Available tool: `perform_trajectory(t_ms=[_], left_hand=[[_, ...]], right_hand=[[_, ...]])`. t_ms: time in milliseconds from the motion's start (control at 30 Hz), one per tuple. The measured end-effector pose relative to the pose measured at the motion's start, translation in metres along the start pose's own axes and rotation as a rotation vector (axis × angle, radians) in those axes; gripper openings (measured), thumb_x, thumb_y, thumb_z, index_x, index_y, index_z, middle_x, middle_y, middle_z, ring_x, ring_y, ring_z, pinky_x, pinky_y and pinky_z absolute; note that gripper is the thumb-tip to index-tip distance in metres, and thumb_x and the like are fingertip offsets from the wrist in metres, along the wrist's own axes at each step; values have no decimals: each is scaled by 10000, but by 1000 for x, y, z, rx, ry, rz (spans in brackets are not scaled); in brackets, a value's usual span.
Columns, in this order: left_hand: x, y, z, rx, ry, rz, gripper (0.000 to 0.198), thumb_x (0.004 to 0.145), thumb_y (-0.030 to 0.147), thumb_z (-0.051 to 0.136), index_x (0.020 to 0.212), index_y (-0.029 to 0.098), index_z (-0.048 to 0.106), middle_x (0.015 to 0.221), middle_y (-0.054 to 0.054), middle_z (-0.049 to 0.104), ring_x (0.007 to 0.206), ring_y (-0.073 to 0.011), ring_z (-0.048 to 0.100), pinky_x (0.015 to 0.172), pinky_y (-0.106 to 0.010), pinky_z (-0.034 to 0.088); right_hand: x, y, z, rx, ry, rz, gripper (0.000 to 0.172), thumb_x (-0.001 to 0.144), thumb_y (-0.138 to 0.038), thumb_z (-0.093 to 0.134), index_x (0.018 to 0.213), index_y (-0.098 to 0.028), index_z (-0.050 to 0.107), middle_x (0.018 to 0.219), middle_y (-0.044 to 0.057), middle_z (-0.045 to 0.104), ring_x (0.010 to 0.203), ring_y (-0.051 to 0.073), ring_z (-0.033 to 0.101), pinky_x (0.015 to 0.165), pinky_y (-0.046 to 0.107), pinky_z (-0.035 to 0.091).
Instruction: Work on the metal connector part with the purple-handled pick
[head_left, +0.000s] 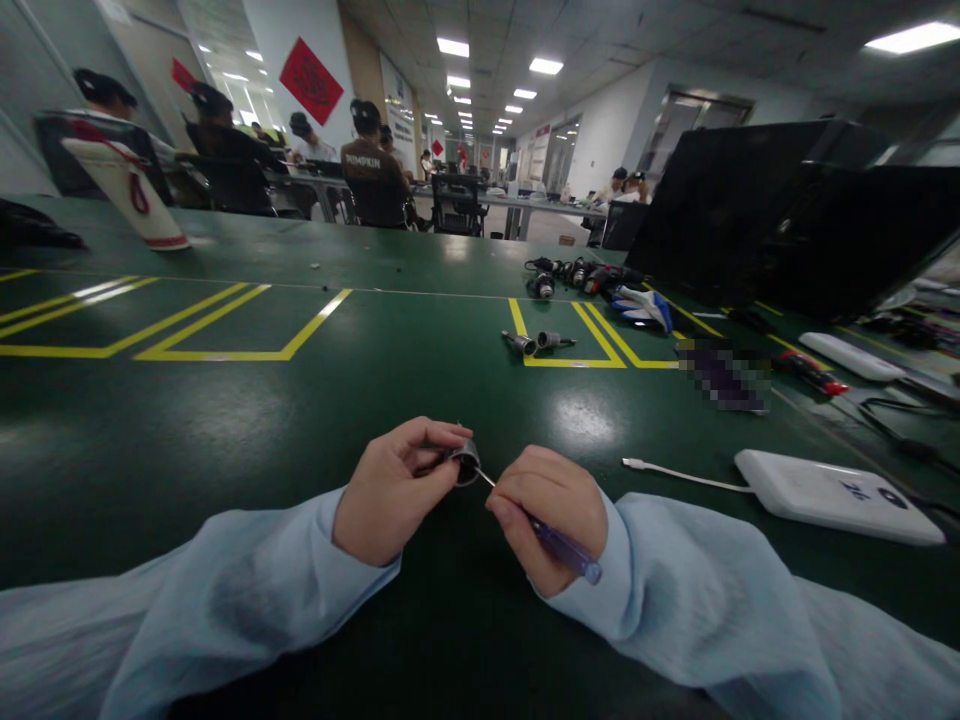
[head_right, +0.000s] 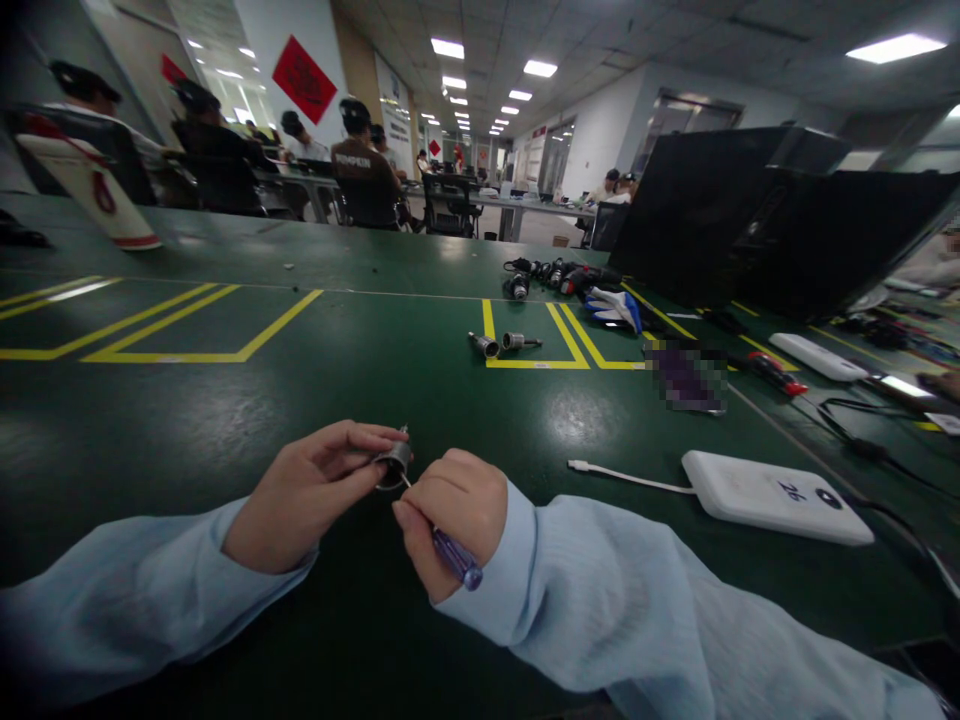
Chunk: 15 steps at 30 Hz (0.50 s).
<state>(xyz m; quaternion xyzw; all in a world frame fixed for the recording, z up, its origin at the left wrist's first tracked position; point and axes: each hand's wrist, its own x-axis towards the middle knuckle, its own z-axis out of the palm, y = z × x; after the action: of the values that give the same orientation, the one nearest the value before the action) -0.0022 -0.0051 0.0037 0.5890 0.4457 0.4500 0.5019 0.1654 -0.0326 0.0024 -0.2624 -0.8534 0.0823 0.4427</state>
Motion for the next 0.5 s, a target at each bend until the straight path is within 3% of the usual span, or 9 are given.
perform_trajectory(t_ms=[500], left_hand=[[0, 1, 0, 4, 7, 0, 122, 633, 137, 622, 743, 126, 570, 972, -78, 647, 819, -196, 656, 728, -334, 554]], right_hand=[[0, 2, 1, -2, 3, -17, 142, 776, -120, 440, 698, -126, 558, 610, 54, 567, 581, 127, 495, 561, 268, 427]])
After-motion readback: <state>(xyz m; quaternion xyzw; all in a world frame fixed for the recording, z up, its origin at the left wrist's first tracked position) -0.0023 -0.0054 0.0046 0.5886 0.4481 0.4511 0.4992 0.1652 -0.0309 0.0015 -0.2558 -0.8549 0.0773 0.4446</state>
